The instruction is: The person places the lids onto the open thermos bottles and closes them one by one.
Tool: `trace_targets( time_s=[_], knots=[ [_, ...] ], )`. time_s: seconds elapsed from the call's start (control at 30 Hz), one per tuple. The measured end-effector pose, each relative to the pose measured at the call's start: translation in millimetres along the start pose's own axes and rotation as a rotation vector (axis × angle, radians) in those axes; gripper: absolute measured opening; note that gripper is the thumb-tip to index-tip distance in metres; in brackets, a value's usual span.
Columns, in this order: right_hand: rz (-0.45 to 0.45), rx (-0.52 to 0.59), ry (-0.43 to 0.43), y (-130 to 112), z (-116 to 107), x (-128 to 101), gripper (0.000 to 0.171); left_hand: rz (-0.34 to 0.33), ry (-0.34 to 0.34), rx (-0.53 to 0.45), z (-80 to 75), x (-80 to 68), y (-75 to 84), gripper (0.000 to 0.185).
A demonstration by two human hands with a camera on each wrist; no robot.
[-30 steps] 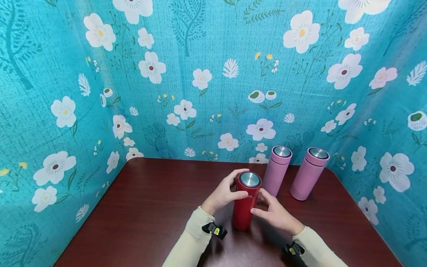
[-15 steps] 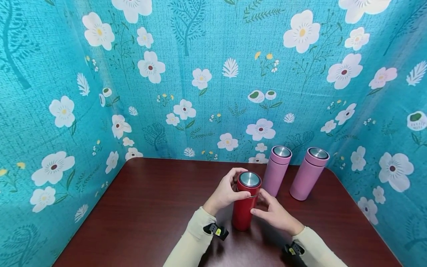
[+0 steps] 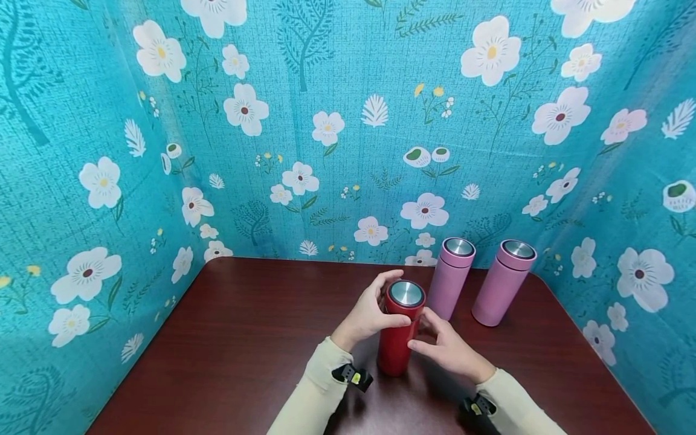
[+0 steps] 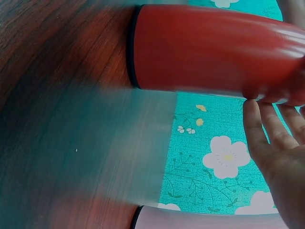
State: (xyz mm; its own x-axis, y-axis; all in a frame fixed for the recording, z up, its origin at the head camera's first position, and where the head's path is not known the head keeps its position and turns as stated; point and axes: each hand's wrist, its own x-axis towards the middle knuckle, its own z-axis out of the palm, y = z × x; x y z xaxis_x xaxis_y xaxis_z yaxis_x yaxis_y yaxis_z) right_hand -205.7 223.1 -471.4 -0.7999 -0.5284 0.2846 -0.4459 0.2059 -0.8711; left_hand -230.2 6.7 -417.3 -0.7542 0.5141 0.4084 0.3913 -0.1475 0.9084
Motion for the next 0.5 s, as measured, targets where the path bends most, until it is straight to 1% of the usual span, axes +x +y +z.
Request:
trace_targets(
  time_s=[0.13,0.23,0.33,0.37,0.5],
  knots=[
    [0.009,-0.013,0.007,-1.1,0.0,0.0,0.06,0.02,-0.08,-0.01,-4.8,-0.6,0.9,0.071],
    [0.003,-0.022,0.009,-1.2,-0.4,-0.2,0.059,0.018,-0.098,-0.008,-6.9,-0.7,3.1,0.068],
    [-0.006,-0.021,0.009,-1.1,-0.4,-0.1,0.059,0.001,-0.079,-0.018,-6.9,-0.9,4.3,0.066],
    [-0.009,-0.019,0.009,-1.2,-0.2,0.0,0.059,-0.011,-0.066,-0.014,-6.0,-1.4,8.8,0.066],
    [-0.002,-0.003,0.014,-4.7,1.3,0.1,0.062,-0.027,0.001,-0.004,-3.1,-0.2,9.6,0.065]
  ],
)
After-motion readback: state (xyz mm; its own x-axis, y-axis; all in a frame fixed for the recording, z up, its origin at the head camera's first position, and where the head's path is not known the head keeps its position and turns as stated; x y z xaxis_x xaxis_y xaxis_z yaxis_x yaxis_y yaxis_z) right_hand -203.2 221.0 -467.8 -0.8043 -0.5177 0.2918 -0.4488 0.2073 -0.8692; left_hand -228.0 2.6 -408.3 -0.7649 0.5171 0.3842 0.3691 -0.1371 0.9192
